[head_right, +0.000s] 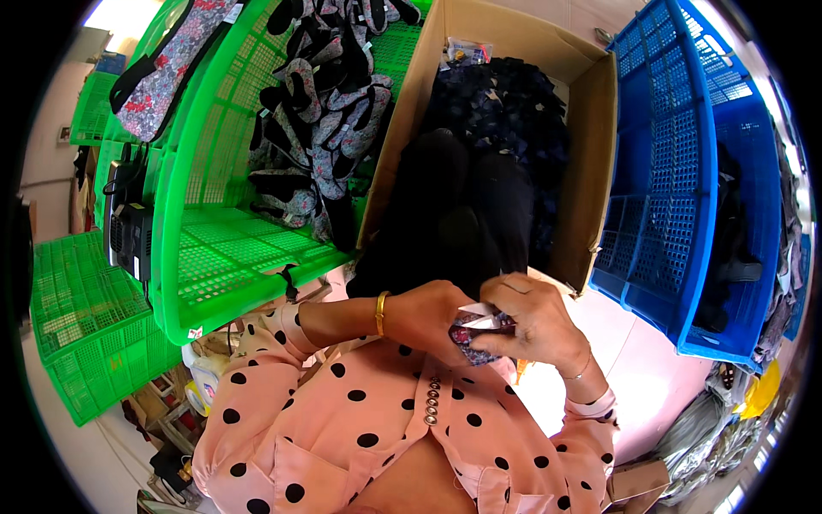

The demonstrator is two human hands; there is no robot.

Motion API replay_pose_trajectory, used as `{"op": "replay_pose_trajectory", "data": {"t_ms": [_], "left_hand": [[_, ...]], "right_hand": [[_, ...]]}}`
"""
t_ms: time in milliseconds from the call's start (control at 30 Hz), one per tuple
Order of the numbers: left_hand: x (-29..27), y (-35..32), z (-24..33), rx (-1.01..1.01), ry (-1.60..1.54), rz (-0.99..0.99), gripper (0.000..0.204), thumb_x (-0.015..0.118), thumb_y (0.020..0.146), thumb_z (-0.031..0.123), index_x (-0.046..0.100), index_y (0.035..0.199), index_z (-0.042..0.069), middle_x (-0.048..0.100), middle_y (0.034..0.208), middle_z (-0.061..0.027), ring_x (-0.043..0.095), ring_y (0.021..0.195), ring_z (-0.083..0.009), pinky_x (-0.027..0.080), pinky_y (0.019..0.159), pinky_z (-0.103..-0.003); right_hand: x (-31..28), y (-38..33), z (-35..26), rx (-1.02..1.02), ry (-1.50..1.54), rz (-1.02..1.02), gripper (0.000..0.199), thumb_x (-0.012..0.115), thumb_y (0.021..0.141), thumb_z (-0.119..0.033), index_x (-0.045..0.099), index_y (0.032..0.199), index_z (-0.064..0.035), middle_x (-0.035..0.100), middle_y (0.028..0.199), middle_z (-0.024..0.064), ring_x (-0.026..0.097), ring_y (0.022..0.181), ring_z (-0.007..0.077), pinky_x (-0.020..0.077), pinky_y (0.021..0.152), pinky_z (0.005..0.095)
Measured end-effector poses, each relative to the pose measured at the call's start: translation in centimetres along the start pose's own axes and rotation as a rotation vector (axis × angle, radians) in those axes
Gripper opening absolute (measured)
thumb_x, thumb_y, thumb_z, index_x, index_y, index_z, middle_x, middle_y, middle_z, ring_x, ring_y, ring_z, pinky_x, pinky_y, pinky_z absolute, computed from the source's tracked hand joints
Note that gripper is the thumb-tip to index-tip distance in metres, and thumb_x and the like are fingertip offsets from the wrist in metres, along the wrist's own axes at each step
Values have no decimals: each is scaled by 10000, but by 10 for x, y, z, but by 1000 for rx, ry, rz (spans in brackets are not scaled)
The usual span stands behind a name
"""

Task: The person uses a pair of scissors to trim the edges of a floral-patterned fabric item. They hold the fabric in their left hand and carefully cut along the perimeter with their right hand. The person occasionally adjusts the fabric's position to access different sections for trimming.

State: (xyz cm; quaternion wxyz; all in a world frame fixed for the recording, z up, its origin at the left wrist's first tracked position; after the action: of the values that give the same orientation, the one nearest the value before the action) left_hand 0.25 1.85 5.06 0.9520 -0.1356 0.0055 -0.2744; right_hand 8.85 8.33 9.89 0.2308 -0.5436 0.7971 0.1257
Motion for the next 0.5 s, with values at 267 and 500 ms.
{"op": "replay_pose_trajectory", "data": {"t_ms": [267, 500], "left_hand": [[-1, -23, 3, -240, -239, -135, 222, 780, 729, 133, 657, 862, 6, 652, 676, -40, 618, 560, -97, 468, 475, -245], [-6, -11, -4, 36, -47, -54, 287, 751, 765, 164, 605, 944, -5, 643, 712, -105, 651, 645, -179, 499, 585, -304]], "right_hand": [[56, -43, 19, 567, 822, -171, 274, 800, 808, -216, 608, 874, -32, 622, 770, -2, 540, 689, 51, 417, 597, 219], [59, -60, 34, 796, 943, 130, 164, 710, 835, -39, 652, 987, -24, 642, 903, -25, 563, 796, 37, 463, 714, 196]]}}
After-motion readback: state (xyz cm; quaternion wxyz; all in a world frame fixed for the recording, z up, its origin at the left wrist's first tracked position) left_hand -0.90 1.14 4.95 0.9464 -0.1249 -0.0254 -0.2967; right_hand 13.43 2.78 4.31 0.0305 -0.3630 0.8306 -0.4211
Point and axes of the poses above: each hand's wrist, its own y-axis towards the middle knuckle, its own x-axis out of the palm, z = x × y, the point moved 7 cm from there along y, towards the middle knuckle
